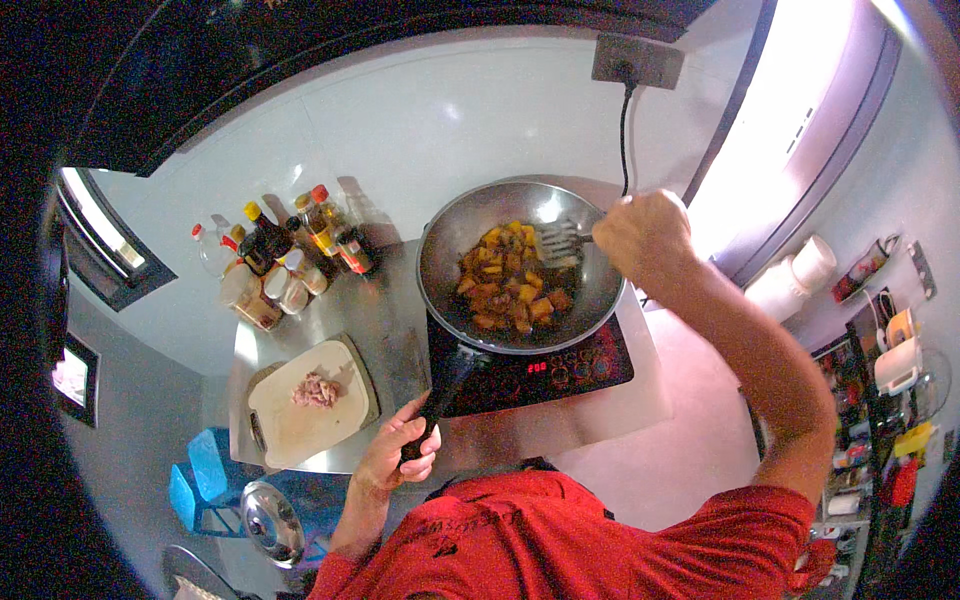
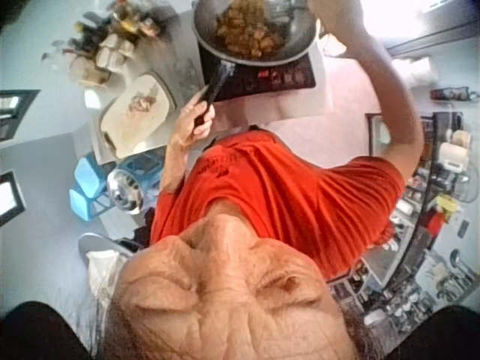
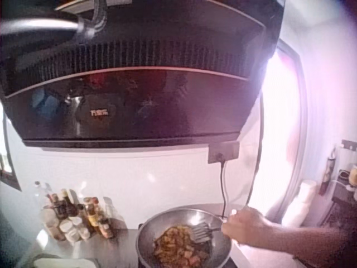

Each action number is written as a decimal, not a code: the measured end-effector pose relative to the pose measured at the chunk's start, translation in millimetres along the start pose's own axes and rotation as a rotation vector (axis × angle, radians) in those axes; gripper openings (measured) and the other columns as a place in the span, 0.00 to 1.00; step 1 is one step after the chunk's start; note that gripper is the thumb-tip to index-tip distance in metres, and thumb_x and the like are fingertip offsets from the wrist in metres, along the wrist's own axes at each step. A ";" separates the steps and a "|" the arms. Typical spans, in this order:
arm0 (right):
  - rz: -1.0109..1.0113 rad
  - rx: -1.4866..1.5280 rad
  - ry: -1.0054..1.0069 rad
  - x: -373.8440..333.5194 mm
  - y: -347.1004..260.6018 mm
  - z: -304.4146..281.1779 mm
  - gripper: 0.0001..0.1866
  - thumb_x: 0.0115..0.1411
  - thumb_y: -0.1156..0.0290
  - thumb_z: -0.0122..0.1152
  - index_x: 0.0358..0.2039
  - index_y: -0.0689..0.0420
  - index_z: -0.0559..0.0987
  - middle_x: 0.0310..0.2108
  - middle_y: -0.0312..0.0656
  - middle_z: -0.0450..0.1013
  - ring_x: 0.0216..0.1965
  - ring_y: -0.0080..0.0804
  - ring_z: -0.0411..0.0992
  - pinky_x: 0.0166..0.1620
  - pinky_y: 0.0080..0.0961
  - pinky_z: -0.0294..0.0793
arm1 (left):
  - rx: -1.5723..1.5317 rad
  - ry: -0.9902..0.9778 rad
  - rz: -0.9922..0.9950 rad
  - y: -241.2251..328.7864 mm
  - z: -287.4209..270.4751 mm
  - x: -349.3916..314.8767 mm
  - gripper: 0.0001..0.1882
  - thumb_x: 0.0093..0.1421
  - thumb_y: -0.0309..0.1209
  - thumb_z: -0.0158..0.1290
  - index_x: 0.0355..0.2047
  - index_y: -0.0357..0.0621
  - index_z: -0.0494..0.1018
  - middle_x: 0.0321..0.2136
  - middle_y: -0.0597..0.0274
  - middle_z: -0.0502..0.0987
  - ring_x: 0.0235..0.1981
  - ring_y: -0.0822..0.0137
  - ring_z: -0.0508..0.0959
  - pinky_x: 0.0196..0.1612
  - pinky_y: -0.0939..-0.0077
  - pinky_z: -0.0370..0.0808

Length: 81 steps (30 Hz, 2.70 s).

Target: The person prepares ingredients in a kitchen, including washing cabbage and handling eggs. They stir-fry cubed food in a wok on an induction cooktop and transfer sliced meat from a cutting board into a bowl. The person also places eggs into a bowl and covers a table with a food dome.

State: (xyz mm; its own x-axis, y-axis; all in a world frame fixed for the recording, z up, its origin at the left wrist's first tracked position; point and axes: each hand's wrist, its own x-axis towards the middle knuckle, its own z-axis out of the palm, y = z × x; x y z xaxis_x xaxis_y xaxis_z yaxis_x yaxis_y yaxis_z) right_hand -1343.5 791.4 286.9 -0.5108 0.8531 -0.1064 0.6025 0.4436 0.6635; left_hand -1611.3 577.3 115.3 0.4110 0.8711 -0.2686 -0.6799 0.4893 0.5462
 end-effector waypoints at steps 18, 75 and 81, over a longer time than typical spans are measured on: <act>0.036 0.649 -0.034 -13.2 -27.8 26.9 0.11 0.49 0.66 0.58 0.35 0.48 0.80 0.30 0.40 0.76 0.31 0.37 0.76 0.34 0.35 0.76 | 0.091 0.000 -0.074 11.2 10.4 -0.2 0.28 0.63 0.32 0.42 0.62 0.59 0.48 0.21 0.64 0.64 0.09 0.77 0.60 0.09 0.86 0.54; 0.050 0.385 0.334 -17.4 -83.1 -2.4 0.08 0.52 0.71 0.53 0.32 0.57 0.76 0.27 0.45 0.74 0.27 0.38 0.76 0.27 0.32 0.75 | 0.046 -0.024 -0.066 7.3 -3.5 0.4 0.23 0.63 0.35 0.43 0.59 0.64 0.55 0.23 0.62 0.65 0.08 0.76 0.58 0.09 0.84 0.53; 0.067 0.330 0.198 -3.3 -79.1 6.3 0.07 0.51 0.70 0.54 0.22 0.55 0.80 0.25 0.42 0.76 0.28 0.35 0.77 0.28 0.29 0.75 | 0.053 -0.034 -0.062 6.4 -1.8 0.6 0.23 0.63 0.36 0.43 0.59 0.65 0.55 0.23 0.62 0.65 0.08 0.77 0.59 0.09 0.84 0.54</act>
State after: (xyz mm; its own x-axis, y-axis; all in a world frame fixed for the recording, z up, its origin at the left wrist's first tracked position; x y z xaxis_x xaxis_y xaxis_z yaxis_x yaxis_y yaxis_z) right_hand -1385.6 755.2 230.1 -0.5525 0.8280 0.0951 0.7869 0.4806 0.3871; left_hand -1616.5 581.0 117.3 0.4726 0.8368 -0.2763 -0.6200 0.5386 0.5706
